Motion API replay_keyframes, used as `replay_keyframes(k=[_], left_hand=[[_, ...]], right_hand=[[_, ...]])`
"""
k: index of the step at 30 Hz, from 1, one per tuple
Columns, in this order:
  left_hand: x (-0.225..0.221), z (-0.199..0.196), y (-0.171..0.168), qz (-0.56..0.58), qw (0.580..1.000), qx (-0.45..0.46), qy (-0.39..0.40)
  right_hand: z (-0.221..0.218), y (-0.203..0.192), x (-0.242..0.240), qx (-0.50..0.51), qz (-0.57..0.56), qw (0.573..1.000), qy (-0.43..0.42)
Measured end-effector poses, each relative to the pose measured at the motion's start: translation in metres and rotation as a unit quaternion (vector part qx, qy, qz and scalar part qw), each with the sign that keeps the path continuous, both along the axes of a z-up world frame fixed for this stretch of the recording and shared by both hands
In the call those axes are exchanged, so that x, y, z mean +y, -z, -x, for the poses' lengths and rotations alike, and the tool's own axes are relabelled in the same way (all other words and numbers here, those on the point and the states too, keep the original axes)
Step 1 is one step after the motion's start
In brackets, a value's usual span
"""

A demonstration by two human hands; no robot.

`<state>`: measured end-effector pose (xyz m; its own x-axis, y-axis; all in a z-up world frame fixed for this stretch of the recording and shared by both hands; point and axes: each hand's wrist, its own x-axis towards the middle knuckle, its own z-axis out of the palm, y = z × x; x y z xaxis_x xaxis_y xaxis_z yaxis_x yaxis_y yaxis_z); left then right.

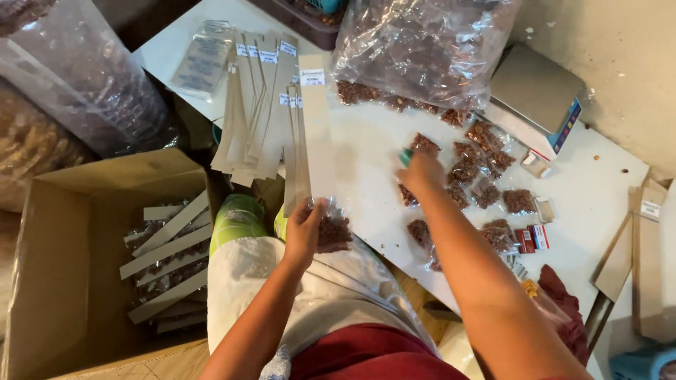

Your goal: Stapling small plastic bags of nuts onto a cardboard display strip using a handheld stapler.

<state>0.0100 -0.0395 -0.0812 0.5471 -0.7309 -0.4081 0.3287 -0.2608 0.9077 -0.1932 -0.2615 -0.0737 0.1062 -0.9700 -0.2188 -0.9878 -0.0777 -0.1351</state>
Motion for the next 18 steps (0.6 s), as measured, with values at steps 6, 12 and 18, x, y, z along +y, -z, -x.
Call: replay_keyframes(k=[6,12,18], left_hand=[[-0.005,-0.015,-0.007,-0.001,0.999,-0.040,0.030],[0.003,0.007,-0.112,0.005,0.999,-0.037,0.021],[-0.035,0.002,0.040,0.015,0.996,0.090,-0.005]], right_hand=[[0.048,0.034,-0.022,0.026,0.037,0.997,-0.061],[0.008,-0.115,0.060,-0.449,-0.178,0.870,-0.096],[-0.051,-0.101,0.081,-0.427,-0.173,0.871,-0.169]])
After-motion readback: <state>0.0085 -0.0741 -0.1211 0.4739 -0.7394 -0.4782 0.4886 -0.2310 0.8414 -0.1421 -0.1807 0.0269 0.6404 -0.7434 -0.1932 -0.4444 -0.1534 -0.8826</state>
